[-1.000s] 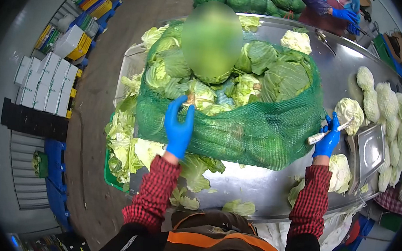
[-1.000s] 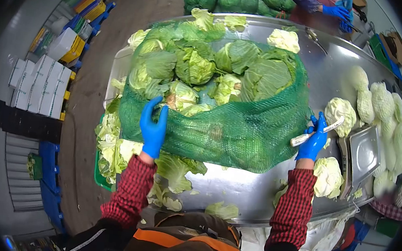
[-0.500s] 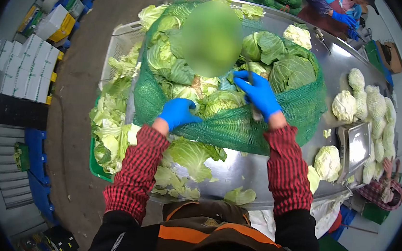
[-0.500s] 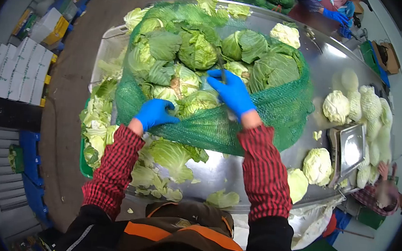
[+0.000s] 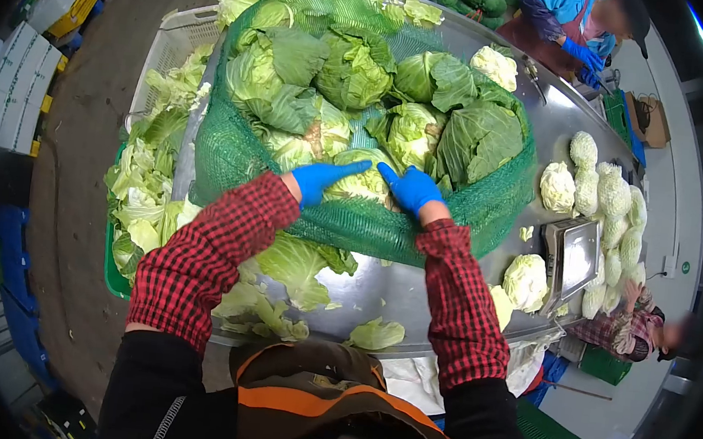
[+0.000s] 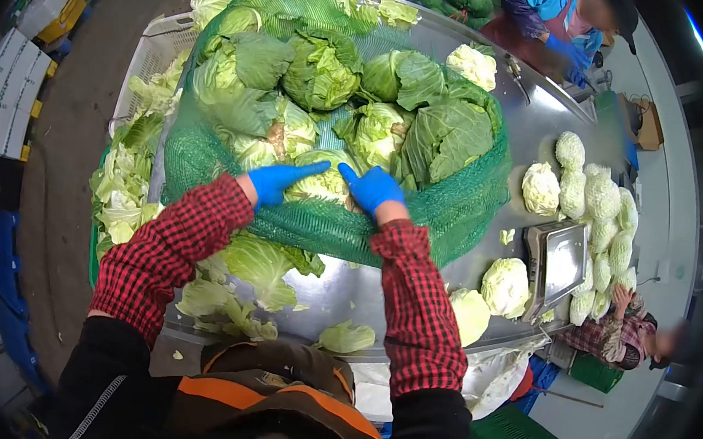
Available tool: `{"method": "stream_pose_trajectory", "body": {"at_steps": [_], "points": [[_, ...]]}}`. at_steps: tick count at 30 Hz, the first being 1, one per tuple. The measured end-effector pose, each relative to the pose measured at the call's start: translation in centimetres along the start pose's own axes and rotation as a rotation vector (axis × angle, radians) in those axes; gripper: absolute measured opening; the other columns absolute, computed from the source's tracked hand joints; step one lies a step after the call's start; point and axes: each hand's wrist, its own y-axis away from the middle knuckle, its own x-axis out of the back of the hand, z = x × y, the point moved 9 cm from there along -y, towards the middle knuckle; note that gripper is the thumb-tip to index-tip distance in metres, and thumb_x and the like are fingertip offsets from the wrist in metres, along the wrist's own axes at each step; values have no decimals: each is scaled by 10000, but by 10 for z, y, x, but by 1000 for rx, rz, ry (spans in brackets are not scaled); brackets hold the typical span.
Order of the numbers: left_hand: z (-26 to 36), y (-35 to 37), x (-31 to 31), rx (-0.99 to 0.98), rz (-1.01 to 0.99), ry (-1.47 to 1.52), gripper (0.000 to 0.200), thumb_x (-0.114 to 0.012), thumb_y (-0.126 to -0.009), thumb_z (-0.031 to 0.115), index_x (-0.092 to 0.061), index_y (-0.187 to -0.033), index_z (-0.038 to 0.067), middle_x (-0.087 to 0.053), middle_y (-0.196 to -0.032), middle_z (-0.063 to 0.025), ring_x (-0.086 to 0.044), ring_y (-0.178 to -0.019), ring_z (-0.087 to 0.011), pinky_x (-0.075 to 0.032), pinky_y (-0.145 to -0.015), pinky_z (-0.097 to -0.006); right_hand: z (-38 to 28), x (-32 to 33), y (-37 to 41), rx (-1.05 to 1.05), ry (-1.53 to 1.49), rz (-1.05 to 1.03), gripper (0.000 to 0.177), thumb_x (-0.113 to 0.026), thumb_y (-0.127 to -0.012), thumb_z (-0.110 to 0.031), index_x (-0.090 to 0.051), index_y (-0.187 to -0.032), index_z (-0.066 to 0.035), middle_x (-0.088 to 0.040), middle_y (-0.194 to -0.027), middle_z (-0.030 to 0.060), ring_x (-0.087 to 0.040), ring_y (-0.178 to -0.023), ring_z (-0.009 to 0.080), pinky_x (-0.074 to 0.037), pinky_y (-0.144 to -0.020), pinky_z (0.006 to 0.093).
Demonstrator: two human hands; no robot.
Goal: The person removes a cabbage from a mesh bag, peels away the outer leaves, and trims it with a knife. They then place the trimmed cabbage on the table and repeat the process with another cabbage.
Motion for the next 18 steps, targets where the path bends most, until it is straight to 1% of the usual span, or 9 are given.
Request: {"method": "stream_pose_trajectory", "body": {"at_steps": [1,2,5,7,8,10,14,16,18], "points": [[3,-2,-9,90,-24,-34,796,-655,-815,-10,-351,-1524,184,-516,-1428,-172,-567,-1239,-279,-461,-1023,-368,-1,-2,1,-26,0,36,938,-466,-804,-799,-670,-1098,68,-656,-1107,303,-639,-1072,416,-494,-937,473],[-59,-15,-42,194,83,504,869,-654,-742,-107,-387,-1511,197,-514,-1435,-162,-555,-1251,-260,-460,-1025,-373,0,-1,2,-52,3,70,936,-472,-807,-792,-661,-1104,75,-649,-1109,314,-638,-1070,421,-494,-936,471],[33,-3,-7,-83,150,371,779,-794,-766,98,-440,-1459,62,-554,-1386,-160,-591,-1192,-248,-489,-977,-358,4,7,7,-60,-125,110,946,-490,-800,-788,-638,-1136,84,-640,-1123,324,-624,-1087,431,-484,-944,471],[4,3,-9,527,459,900,752,-853,-743,292,-528,-1332,-43,-596,-1318,-172,-620,-1134,-233,-515,-922,-355,13,15,13,-86,-269,218,936,-542,-784,-773,-635,-1137,89,-635,-1122,333,-624,-1097,422,-476,-947,466],[7,-1,-8,516,457,904,752,-853,-743,292,-528,-1332,-43,-596,-1318,-172,-620,-1134,-233,-515,-922,-355,14,15,15,-89,-262,228,936,-542,-784,-773,-635,-1137,89,-635,-1122,333,-624,-1097,422,-476,-947,466],[48,6,46,309,735,397,778,-890,-671,328,-550,-1248,-66,-660,-1175,-165,-657,-1031,-252,-534,-870,-371,15,32,27,-47,-567,457,868,-609,-794,-710,-631,-1142,84,-652,-1090,320,-647,-1053,404,-485,-924,448],[183,51,107,185,1105,-458,970,-940,-557,407,-487,-1292,-34,-546,-1281,-201,-569,-1149,-333,-479,-964,-417,-6,70,59,-11,-1290,500,604,-558,-939,-558,-615,-1173,-5,-694,-1060,153,-679,-931,307,-523,-842,429],[241,95,126,7,1097,-457,939,-905,-617,425,-469,-1317,-24,-501,-1334,-201,-525,-1202,-337,-460,-985,-420,-40,102,92,438,-1898,449,574,-497,-975,-553,-568,-1232,-45,-654,-1160,119,-651,-1028,259,-508,-912,422],[263,136,117,-158,1078,-457,908,-870,-677,443,-451,-1342,-14,-456,-1387,-202,-480,-1254,-341,-441,-1006,-424,-55,118,131,709,-2068,284,666,-391,-995,-576,-427,-1443,-83,-524,-1403,112,-543,-1239,276,-438,-1054,440]]}}
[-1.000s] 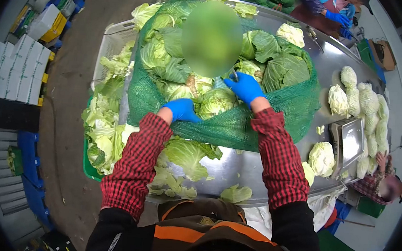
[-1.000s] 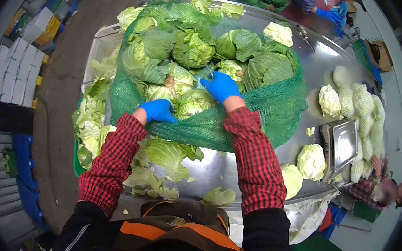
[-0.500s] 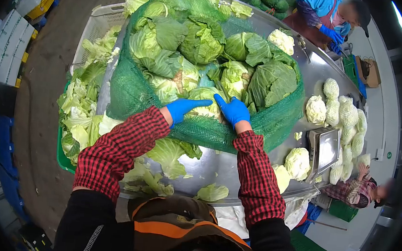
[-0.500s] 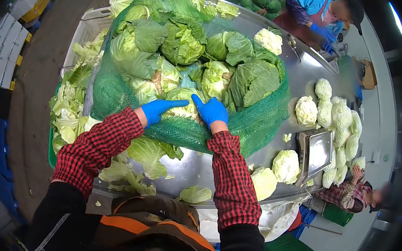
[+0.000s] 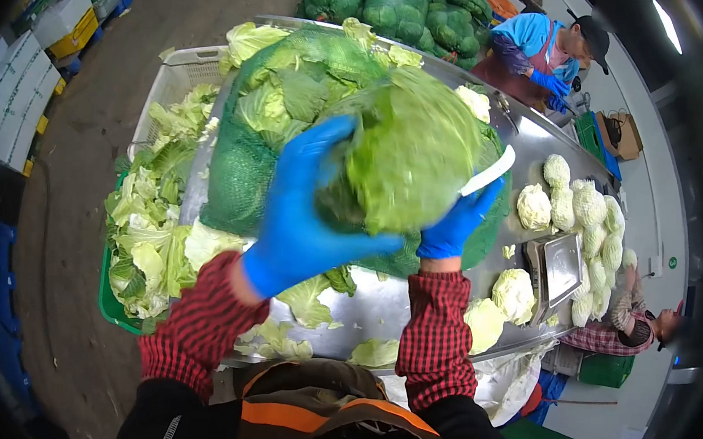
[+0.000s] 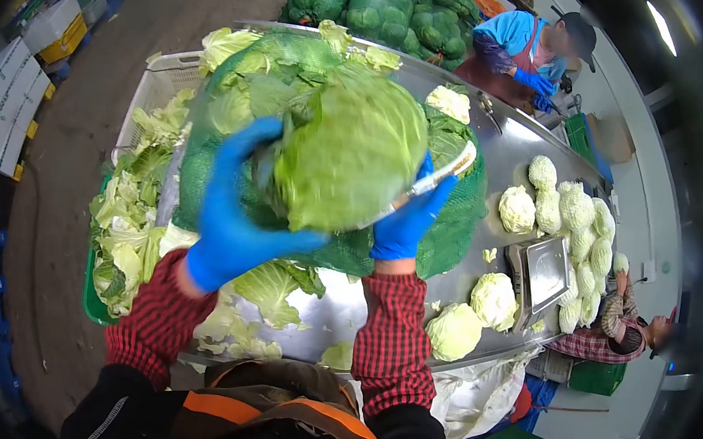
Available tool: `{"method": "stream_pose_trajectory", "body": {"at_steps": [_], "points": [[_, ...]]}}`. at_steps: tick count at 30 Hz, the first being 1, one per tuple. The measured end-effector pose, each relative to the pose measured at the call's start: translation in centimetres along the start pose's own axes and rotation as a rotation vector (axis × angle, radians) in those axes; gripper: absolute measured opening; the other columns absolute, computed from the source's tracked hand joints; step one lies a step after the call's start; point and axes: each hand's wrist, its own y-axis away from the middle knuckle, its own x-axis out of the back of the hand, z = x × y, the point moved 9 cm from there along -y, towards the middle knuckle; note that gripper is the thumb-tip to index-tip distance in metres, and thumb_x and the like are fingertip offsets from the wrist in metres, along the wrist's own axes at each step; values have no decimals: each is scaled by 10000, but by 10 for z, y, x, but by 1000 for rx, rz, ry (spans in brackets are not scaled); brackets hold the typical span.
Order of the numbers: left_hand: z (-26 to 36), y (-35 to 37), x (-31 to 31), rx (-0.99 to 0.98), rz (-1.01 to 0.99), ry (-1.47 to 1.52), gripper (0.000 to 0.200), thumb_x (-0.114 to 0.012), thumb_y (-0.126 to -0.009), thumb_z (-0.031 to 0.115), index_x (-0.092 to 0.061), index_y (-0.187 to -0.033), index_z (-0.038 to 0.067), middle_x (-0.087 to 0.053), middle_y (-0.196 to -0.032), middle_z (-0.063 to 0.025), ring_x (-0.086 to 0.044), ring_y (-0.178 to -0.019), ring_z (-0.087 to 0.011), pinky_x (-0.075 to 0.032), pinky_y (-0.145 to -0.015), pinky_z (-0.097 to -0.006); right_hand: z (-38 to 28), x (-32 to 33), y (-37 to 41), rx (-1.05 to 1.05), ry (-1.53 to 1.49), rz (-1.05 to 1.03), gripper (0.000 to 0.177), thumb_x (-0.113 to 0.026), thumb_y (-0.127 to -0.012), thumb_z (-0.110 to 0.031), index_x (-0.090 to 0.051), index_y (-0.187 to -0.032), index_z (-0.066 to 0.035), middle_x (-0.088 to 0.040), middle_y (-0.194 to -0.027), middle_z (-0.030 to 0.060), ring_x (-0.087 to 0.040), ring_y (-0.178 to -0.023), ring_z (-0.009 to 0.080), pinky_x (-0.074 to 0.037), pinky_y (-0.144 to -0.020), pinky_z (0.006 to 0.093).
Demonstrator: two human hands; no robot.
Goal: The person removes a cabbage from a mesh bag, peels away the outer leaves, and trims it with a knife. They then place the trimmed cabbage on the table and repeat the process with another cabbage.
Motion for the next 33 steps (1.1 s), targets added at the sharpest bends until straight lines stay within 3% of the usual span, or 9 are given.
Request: {"method": "stream_pose_trajectory", "body": {"at_steps": [5,10,14,20,21,22,24,27,33], "points": [[-108,145,3,746,152,1111,651,-647,-936,155,-330,-1482,-2,-384,-1491,-136,-373,-1364,-225,-263,-1156,-359,60,25,91,-287,152,151,626,-389,-1006,-552,-443,-1441,-105,-524,-1415,90,-524,-1261,273,-419,-1069,442],[-136,275,21,936,240,926,563,-533,-988,176,-334,-1473,-28,-377,-1499,-122,-335,-1388,-208,-251,-1156,-329,147,-6,168,-391,477,-85,433,-621,-936,-279,-570,-1309,-64,-615,-884,-25,-425,-594,39,-398,-577,213],[-145,355,90,751,63,393,548,-522,-1003,191,-331,-1460,-43,-420,-1449,-117,-402,-1322,-192,-309,-1119,-328,207,-54,206,-458,609,-411,382,-661,-906,-147,-612,-1280,-85,-637,-963,-29,-415,-596,14,-390,-565,196],[-178,383,130,1319,326,869,455,-604,-962,130,-455,-1362,-28,-534,-1330,-77,-511,-1183,-142,-415,-1007,-306,289,-58,245,-608,878,-412,466,-710,-899,-174,-589,-1343,-106,-671,-1143,-68,-391,-569,-5,-407,-558,203],[-177,370,143,1248,377,807,456,-626,-950,127,-465,-1349,-25,-564,-1290,-74,-539,-1138,-134,-434,-978,-295,292,-70,240,-593,882,-446,481,-695,-914,-192,-573,-1378,-165,-524,-704,-84,-415,-576,18,-378,-539,206],[-180,359,154,1172,423,747,458,-648,-937,124,-475,-1335,-22,-593,-1250,-71,-566,-1092,-126,-453,-949,-284,297,-73,238,-632,841,-432,496,-710,-905,-186,-565,-1371,-101,-663,-1177,-70,-390,-574,-14,-396,-563,184],[-185,343,170,1063,466,689,435,-679,-916,119,-516,-1295,-21,-639,-1169,-76,-624,-990,-133,-502,-855,-271,300,-80,240,-797,782,-492,657,-770,-849,-202,-490,-1435,-103,-615,-1304,-27,-492,-687,32,-433,-633,199],[-171,313,178,1250,440,1014,337,-683,-915,120,-583,-1208,-17,-666,-1107,-80,-675,-898,-168,-543,-664,-282,269,-118,244,-613,871,-865,861,-843,-761,-226,-400,-1483,-75,-515,-1436,46,-586,-984,114,-486,-827,246],[-156,255,162,941,171,1028,377,-711,-908,151,-576,-1225,-2,-668,-1081,-88,-660,-894,-148,-552,-726,-284,273,-99,241,-291,925,-643,789,-828,-741,-158,-453,-1416,-2,-546,-1384,120,-528,-1238,161,-417,-1049,315]]}}
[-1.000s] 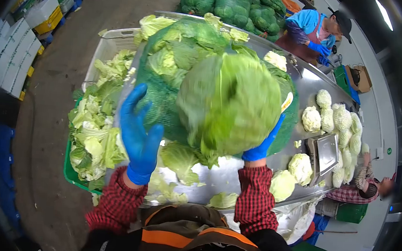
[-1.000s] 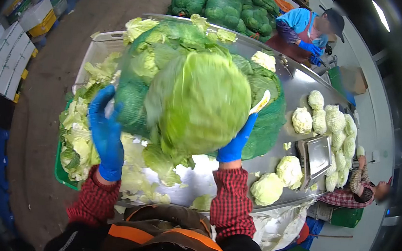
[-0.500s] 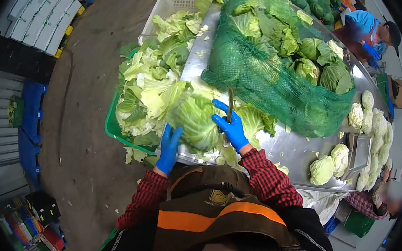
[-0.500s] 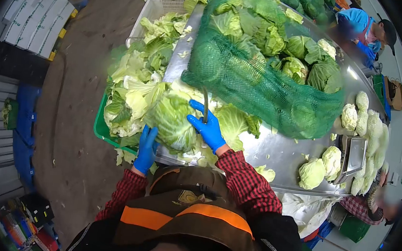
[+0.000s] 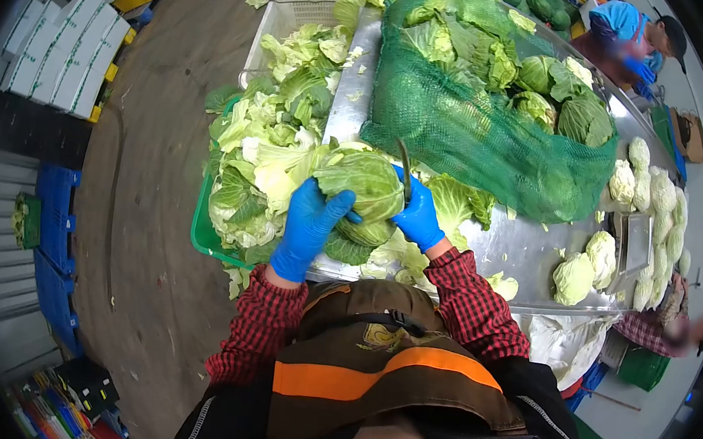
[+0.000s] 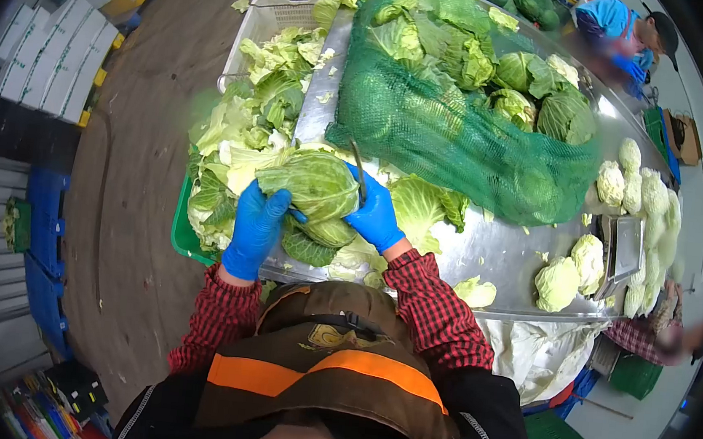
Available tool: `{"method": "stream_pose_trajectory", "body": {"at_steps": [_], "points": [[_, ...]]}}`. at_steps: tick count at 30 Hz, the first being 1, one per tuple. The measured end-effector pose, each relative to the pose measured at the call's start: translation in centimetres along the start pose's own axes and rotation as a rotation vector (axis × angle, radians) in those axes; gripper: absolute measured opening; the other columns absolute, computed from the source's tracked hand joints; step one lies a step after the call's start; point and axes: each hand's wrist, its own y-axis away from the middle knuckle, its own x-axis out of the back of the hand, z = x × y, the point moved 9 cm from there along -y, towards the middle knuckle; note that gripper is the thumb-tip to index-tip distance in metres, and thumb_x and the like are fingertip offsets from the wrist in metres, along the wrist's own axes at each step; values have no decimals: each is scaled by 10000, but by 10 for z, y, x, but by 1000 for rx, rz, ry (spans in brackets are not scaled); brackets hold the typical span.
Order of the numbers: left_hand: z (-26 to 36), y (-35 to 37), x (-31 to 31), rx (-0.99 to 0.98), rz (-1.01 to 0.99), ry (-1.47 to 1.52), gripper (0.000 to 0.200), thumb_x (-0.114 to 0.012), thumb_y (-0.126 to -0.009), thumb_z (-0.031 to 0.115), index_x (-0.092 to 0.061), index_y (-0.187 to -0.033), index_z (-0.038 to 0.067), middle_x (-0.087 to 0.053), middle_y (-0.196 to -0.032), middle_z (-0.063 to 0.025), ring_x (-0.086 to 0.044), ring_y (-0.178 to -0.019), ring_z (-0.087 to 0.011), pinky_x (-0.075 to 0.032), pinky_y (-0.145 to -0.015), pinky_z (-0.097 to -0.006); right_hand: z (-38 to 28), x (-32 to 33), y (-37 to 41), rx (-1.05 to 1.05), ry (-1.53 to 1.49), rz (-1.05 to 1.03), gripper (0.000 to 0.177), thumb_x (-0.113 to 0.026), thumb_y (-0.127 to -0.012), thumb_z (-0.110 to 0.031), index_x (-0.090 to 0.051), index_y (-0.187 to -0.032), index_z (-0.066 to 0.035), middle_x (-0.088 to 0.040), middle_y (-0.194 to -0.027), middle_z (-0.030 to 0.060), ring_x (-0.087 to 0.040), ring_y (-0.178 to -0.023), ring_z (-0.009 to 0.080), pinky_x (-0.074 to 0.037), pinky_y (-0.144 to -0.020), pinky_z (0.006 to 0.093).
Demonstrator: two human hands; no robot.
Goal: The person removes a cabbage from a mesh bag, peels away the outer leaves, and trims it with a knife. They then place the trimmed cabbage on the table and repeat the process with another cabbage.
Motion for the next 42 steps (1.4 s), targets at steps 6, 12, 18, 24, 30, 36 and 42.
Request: {"method": "stream_pose_trajectory", "body": {"at_steps": [6,12,18,24,30,36,42], "points": [[-52,-17,21,-214,-95,-272,544,-807,-814,302,-585,-1224,21,-552,-1319,-139,-509,-1229,-237,-432,-1018,-412,30,16,10,-130,-253,194,447,-710,-865,-143,-593,-1275,-8,-649,-1222,79,-603,-1096,151,-469,-971,316],[-8,8,-20,-622,-264,-1190,548,-815,-718,444,-626,-1097,96,-549,-1249,-121,-453,-1222,-351,-307,-1061,-489,93,14,47,-549,-1106,536,422,-550,-968,-373,-600,-1251,-63,-696,-1085,98,-684,-950,246,-549,-871,383],[-18,15,46,-666,79,-1059,351,-817,-714,111,-599,-989,102,-572,-1173,-97,-480,-1182,-328,-365,-1022,-453,170,124,149,-627,-92,658,596,-769,-835,-404,-585,-1268,-38,-689,-966,41,-608,-773,130,-493,-634,291],[-21,5,22,-680,91,-920,460,-782,-720,48,-577,-1131,67,-528,-1294,-154,-497,-1192,-331,-378,-1053,-437,115,191,227,-741,472,605,458,-800,-795,-303,-622,-1112,-26,-682,-991,78,-621,-762,115,-501,-551,273],[-60,-11,34,-296,195,-709,1135,-892,-687,219,-162,-1505,-75,-296,-1499,-255,-302,-1404,-366,-257,-1162,-442,10,64,76,-317,9,455,515,-826,-796,-231,-605,-1209,-16,-659,-1170,69,-627,-944,117,-530,-790,276],[-52,13,10,-381,52,-960,1078,-891,-684,248,-236,-1481,-63,-312,-1487,-248,-318,-1392,-366,-270,-1154,-444,-1,12,-19,-240,563,186,666,-724,-821,-531,-595,-1285,-70,-650,-1206,138,-647,-1044,285,-508,-890,365],[-50,26,11,-404,67,-1010,1046,-900,-665,276,-291,-1452,-44,-322,-1467,-232,-317,-1378,-388,-281,-1141,-473,8,-8,-40,-193,560,-83,617,-655,-860,-567,-647,-1210,-59,-688,-1110,147,-659,-1007,301,-516,-876,383]]}}
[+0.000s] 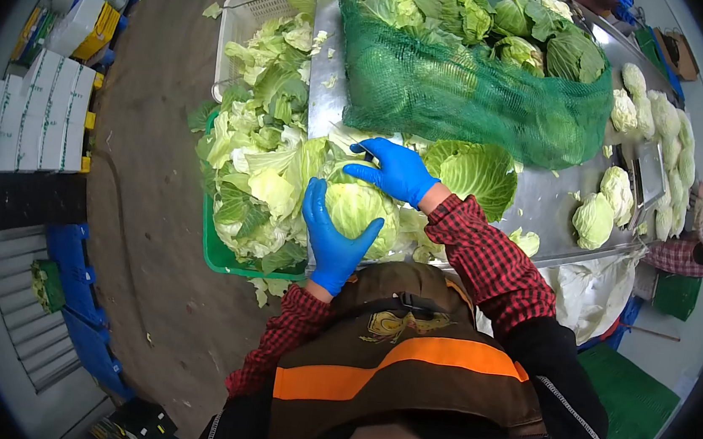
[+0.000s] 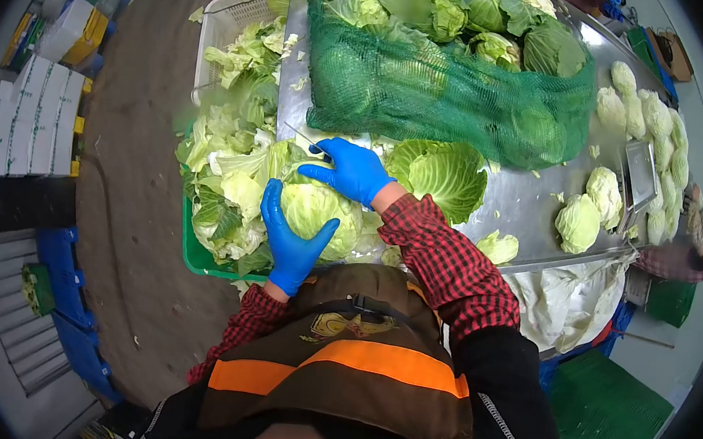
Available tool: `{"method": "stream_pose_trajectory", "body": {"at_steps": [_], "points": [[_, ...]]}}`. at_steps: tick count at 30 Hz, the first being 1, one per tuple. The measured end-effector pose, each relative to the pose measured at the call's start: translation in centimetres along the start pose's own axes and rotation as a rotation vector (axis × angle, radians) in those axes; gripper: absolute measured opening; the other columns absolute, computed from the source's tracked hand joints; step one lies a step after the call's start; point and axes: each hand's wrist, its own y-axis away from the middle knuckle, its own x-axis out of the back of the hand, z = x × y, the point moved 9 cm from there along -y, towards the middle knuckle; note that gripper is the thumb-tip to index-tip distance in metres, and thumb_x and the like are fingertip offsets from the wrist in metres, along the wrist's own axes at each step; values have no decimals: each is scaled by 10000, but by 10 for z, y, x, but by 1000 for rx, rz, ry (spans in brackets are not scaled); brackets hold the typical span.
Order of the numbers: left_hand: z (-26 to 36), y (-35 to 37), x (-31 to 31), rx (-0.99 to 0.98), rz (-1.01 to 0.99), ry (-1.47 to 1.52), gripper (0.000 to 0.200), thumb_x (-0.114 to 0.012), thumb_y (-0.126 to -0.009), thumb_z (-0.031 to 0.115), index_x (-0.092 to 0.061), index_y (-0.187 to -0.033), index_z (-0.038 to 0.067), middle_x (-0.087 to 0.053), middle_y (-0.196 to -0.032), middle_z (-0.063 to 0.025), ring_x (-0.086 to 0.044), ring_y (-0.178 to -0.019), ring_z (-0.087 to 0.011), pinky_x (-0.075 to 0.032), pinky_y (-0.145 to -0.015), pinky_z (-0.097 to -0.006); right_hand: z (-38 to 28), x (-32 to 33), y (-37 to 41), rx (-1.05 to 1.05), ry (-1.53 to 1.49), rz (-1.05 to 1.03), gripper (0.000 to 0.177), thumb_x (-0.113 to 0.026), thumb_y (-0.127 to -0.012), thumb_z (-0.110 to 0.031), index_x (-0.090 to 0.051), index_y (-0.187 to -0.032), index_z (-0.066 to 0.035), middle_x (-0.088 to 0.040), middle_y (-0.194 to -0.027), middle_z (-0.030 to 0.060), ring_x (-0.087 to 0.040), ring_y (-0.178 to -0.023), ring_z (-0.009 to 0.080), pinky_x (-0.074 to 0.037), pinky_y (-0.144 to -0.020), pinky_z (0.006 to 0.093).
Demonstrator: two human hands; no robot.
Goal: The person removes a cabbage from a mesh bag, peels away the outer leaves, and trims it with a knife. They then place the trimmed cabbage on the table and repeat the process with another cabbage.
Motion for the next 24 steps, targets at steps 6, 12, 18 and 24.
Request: {"method": "stream_pose_trajectory", "body": {"at_steps": [6,12,18,24], "points": [[12,4,-7,-52,-30,-63,1069,-892,-675,293,-251,-1460,-46,-274,-1478,-251,-296,-1384,-400,-282,-1139,-474,-22,1,7,-112,244,-156,894,-633,-665,-819,-665,-1110,-44,-657,-1057,196,-659,-942,360,-522,-823,423],[17,4,-12,-73,-43,-105,1040,-890,-675,298,-276,-1442,-46,-272,-1477,-255,-296,-1382,-406,-282,-1131,-496,-3,3,6,-70,169,-83,893,-616,-669,-828,-660,-1073,-32,-652,-1053,209,-654,-932,371,-523,-803,438],[21,6,-12,-110,-80,-107,1023,-884,-680,306,-292,-1443,-30,-302,-1467,-263,-299,-1377,-416,-267,-1133,-508,10,4,7,-136,59,-97,712,-659,-745,-673,-662,-1139,-80,-684,-1068,170,-667,-970,351,-523,-820,433],[19,7,-23,-183,-99,-127,1032,-852,-699,369,-277,-1470,-6,-301,-1494,-268,-303,-1381,-443,-241,-1148,-538,78,-16,26,-156,16,394,513,-669,-826,-481,-653,-1218,-150,-678,-1083,208,-658,-986,393,-517,-858,479]]}}
